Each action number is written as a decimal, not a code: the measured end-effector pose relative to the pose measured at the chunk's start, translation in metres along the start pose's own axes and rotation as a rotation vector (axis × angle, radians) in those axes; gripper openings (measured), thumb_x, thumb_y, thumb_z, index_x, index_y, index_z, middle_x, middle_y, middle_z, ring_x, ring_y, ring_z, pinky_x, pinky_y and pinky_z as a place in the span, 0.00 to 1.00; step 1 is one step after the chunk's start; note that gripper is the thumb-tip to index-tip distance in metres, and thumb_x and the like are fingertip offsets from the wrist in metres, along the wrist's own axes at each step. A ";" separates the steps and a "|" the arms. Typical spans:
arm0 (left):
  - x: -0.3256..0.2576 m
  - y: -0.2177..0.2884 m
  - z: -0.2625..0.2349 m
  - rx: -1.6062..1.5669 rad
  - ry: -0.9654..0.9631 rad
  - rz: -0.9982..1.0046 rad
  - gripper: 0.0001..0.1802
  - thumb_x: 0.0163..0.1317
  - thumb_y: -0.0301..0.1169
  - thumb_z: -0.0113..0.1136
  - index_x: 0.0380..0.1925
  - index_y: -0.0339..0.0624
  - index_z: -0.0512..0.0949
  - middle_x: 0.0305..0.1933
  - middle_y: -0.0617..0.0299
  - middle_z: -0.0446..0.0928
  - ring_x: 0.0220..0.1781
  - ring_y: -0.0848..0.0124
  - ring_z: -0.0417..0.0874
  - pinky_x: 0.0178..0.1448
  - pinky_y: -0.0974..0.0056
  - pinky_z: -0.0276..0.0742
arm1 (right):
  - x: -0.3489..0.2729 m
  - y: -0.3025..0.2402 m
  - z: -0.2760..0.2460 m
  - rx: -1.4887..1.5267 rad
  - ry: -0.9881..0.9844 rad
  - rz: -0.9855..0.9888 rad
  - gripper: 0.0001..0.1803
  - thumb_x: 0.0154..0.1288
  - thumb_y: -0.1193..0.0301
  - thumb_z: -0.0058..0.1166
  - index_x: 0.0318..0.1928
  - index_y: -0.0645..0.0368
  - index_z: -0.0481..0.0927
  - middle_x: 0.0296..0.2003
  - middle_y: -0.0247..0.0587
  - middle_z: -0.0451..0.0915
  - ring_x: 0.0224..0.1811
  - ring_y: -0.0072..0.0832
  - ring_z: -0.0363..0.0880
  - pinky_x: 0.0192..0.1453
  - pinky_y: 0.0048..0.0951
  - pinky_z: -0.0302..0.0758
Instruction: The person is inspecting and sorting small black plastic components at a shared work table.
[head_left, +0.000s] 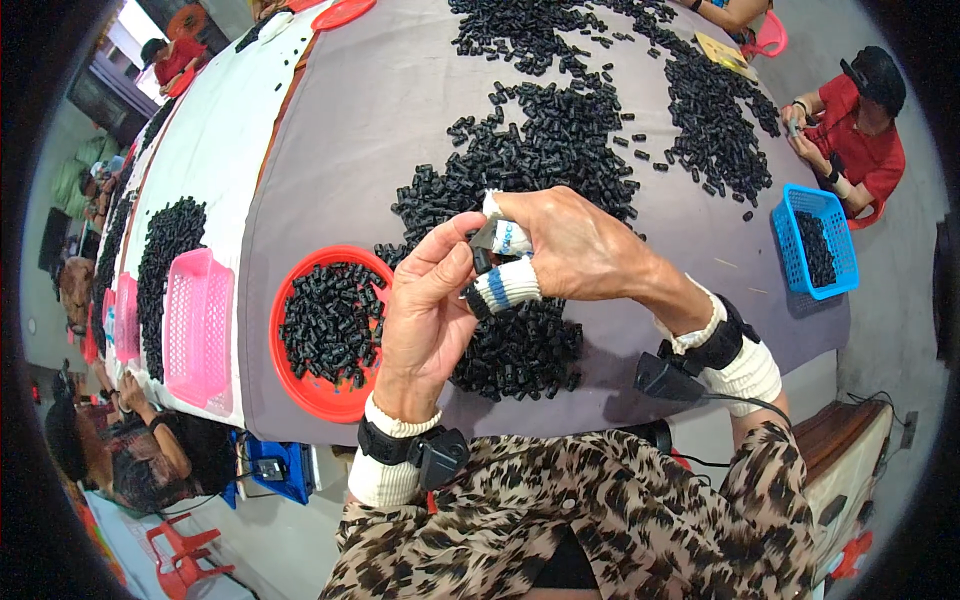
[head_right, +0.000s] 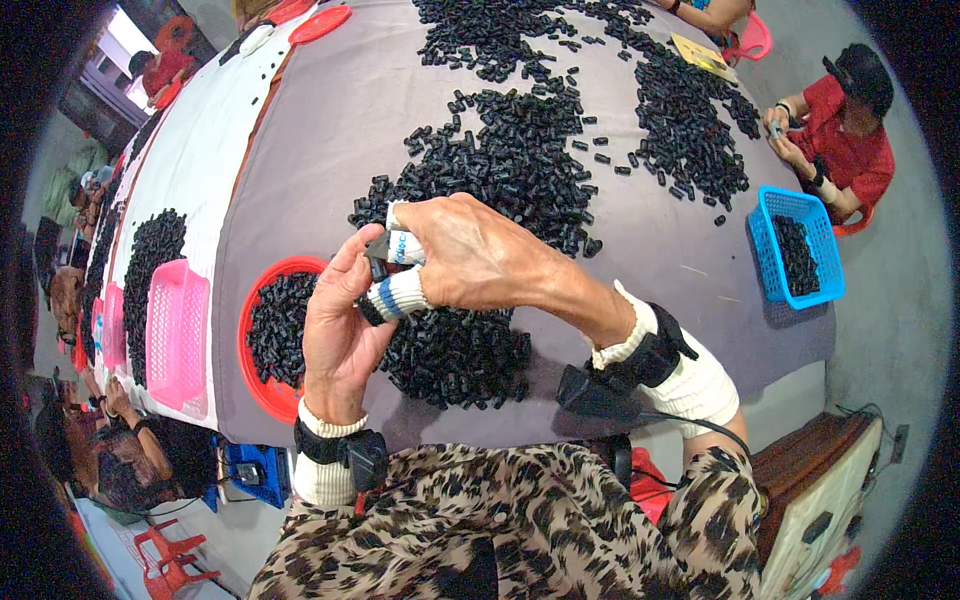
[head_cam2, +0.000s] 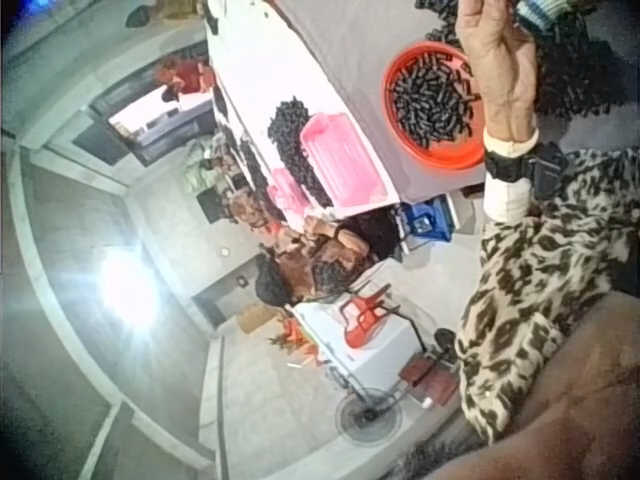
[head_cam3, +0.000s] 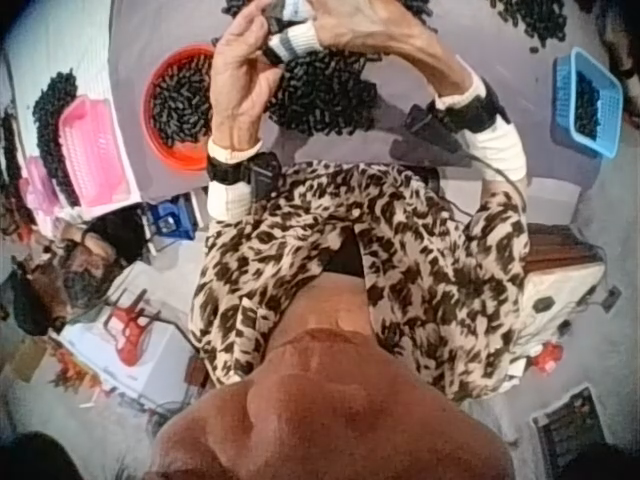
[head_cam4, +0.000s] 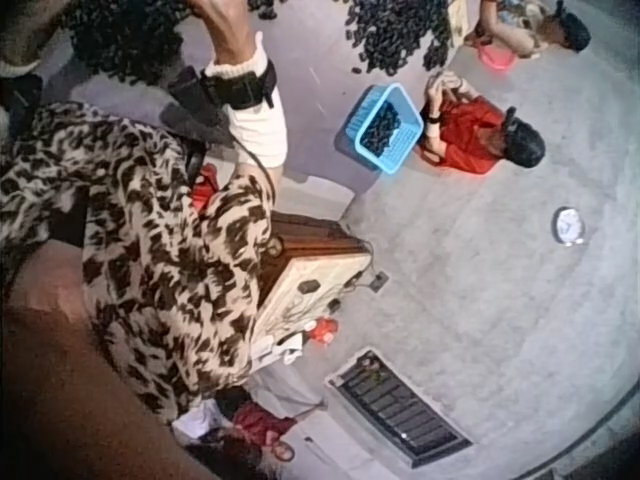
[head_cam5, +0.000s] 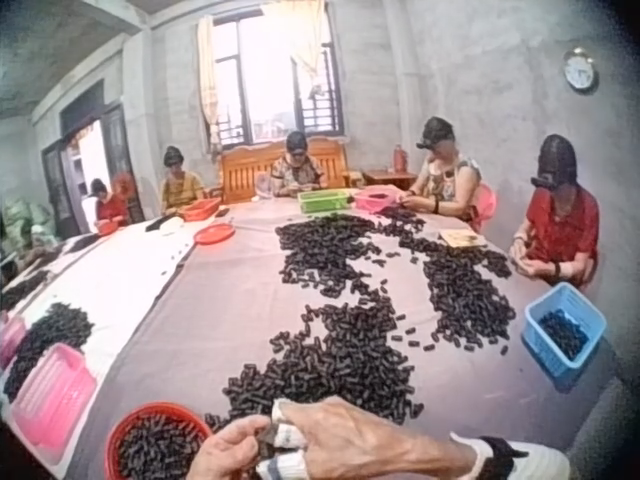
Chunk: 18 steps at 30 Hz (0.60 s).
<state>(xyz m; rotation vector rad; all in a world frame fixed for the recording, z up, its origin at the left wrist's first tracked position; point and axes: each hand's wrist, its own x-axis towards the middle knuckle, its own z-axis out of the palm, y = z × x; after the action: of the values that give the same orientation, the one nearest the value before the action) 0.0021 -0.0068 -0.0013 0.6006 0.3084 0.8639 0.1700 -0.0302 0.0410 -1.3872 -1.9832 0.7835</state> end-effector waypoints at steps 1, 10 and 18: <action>0.000 0.000 0.001 0.004 0.002 0.003 0.15 0.60 0.25 0.53 0.48 0.33 0.71 0.43 0.59 0.77 0.44 0.73 0.79 0.49 0.67 0.76 | 0.000 0.001 0.001 0.013 0.000 -0.012 0.25 0.45 0.55 0.64 0.32 0.64 0.70 0.21 0.44 0.74 0.22 0.36 0.73 0.28 0.34 0.68; -0.003 0.002 0.002 0.062 0.013 0.002 0.14 0.60 0.24 0.54 0.47 0.33 0.72 0.43 0.58 0.77 0.43 0.73 0.79 0.49 0.67 0.76 | -0.002 0.003 0.002 0.042 -0.009 -0.075 0.23 0.48 0.58 0.62 0.31 0.65 0.69 0.20 0.44 0.72 0.20 0.36 0.70 0.25 0.35 0.66; -0.005 0.002 -0.001 0.107 0.021 -0.003 0.14 0.59 0.23 0.55 0.45 0.33 0.73 0.43 0.57 0.77 0.43 0.72 0.78 0.49 0.67 0.76 | -0.004 0.009 0.008 0.065 -0.001 -0.141 0.21 0.51 0.61 0.60 0.29 0.67 0.68 0.18 0.47 0.71 0.18 0.39 0.68 0.23 0.36 0.64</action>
<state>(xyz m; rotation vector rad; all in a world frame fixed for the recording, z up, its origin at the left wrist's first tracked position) -0.0021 -0.0096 -0.0008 0.6900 0.3761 0.8553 0.1702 -0.0328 0.0286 -1.1955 -2.0136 0.7773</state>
